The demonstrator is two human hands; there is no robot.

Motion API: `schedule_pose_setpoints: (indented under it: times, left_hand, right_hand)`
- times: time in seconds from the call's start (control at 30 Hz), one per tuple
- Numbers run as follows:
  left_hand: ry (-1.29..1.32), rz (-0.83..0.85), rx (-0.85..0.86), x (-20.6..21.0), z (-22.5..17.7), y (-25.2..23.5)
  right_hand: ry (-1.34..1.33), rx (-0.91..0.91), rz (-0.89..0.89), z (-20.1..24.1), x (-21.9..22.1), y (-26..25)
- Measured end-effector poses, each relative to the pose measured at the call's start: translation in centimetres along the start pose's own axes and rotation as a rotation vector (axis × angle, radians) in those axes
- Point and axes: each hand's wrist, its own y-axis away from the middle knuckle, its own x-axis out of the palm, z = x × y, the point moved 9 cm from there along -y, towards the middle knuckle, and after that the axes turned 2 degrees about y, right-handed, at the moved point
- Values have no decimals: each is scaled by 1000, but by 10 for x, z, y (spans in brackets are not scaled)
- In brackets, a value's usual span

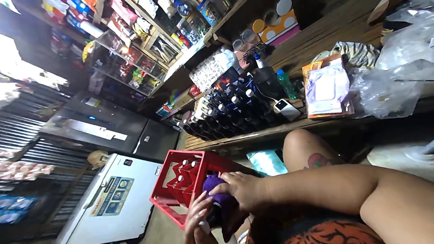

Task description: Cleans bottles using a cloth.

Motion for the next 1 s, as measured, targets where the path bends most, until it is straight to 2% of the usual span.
schedule_pose_setpoints:
  times: [0.33, 0.6, 0.8, 1.0]
  left_hand:
    - [16, -20, -5, -5, 5, -5]
    - [-19, 4, 31, 3, 0, 0]
    - [23, -19, 26, -2, 8, -7]
    - [-44, 29, 56, 6, 2, -5]
  right_hand:
    - [-33, -72, -91, 2, -7, -1]
    - [15, 7, -2, 5, 1, 3]
    - [-14, -67, -111, 4, -10, 3]
    - [86, -57, -118, 4, -4, 5]
